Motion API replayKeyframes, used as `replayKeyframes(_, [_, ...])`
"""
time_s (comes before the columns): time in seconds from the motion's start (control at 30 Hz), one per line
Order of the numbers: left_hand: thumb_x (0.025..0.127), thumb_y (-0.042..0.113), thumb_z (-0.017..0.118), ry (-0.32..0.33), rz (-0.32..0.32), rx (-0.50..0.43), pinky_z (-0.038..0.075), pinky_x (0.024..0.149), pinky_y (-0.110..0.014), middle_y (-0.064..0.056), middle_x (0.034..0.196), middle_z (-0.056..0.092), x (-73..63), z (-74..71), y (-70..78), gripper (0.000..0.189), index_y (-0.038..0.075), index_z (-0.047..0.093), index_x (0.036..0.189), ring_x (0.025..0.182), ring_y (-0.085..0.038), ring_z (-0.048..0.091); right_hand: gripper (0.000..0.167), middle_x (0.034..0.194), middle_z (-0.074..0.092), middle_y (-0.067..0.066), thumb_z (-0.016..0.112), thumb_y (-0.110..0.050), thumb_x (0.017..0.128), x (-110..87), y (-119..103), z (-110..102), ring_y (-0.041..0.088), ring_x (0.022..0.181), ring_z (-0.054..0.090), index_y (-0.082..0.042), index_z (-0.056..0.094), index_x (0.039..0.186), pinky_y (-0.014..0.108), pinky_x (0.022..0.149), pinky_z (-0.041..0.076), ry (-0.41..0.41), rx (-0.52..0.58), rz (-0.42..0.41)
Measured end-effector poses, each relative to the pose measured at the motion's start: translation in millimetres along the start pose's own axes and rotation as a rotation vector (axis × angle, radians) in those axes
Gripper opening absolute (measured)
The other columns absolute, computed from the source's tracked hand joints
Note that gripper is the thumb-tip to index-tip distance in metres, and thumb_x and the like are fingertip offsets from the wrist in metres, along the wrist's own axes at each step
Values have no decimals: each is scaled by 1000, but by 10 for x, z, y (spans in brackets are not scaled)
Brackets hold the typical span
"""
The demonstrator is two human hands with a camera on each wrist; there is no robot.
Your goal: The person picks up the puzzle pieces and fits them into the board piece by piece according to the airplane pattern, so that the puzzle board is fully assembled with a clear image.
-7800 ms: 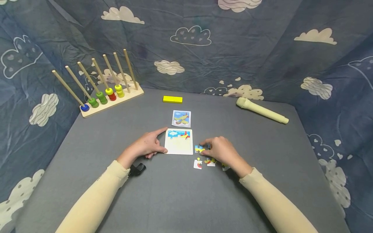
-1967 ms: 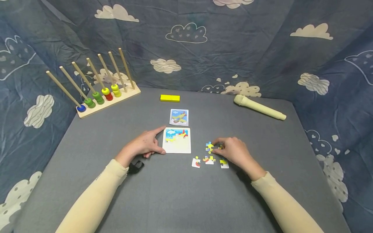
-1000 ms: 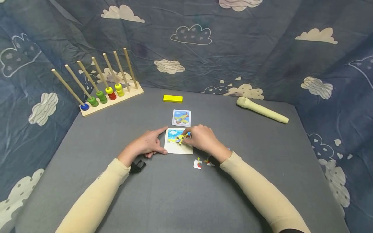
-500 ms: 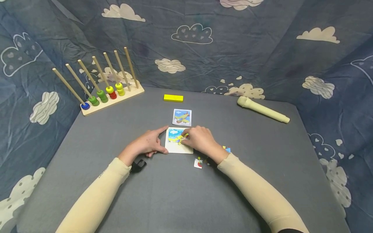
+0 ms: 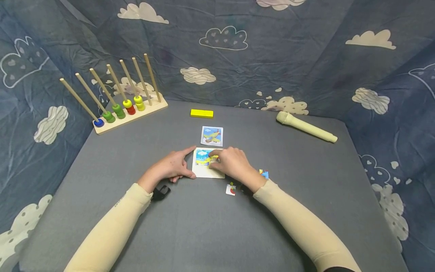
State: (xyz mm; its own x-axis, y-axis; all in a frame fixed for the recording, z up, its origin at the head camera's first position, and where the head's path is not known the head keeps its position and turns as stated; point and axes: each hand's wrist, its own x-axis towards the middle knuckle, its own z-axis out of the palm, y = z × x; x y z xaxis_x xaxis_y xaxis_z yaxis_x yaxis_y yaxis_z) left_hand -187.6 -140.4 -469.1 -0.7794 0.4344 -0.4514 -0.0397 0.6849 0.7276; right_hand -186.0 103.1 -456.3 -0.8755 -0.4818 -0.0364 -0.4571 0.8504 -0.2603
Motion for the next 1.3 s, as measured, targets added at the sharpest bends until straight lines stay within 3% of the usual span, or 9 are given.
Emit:
replayKeyframes(0.17, [85,23,91,6,-1,13,43,41,-24,1,59,62,-13,-5,9,110,23,22,171,38,-10,50,39,56,56,-4,83,-44,91,8,-43,1,14,59,39,-26,80,126,33,50,33,-21,-2,-6])
replayKeyframes(0.33, [85,23,91,3,1,8,43,41,-24,1,58,61,-17,2,8,110,23,22,171,38,-10,50,38,56,54,-5,84,-43,91,3,-47,16,15,60,40,-29,80,126,33,52,34,-38,-17,23])
replayKeyframes(0.67, [85,23,91,12,-5,23,42,41,-23,1,58,61,-11,11,20,110,23,22,171,38,-10,50,36,72,72,1,83,-45,91,-8,-73,32,18,65,56,-30,81,123,38,55,44,-23,-46,29])
replayKeyframes(0.9, [86,23,90,7,-12,22,43,41,-23,1,59,62,-11,5,26,109,23,22,171,38,-10,50,35,85,79,6,83,-45,91,3,-82,23,19,66,57,-31,82,123,38,54,44,-23,-44,40])
replayKeyframes(1.17, [86,23,91,9,-10,22,44,41,-24,1,58,61,-20,-8,15,110,22,21,172,38,-11,50,35,82,77,10,72,-46,100,-30,-113,22,24,70,69,-32,78,131,42,54,48,-35,-166,-27])
replayKeyframes(1.3, [86,23,91,9,-14,32,44,41,-24,0,58,61,-17,0,17,110,22,21,172,38,-11,50,32,85,80,8,74,-43,99,-43,-116,50,26,72,71,-31,80,128,41,53,49,-9,-136,-16])
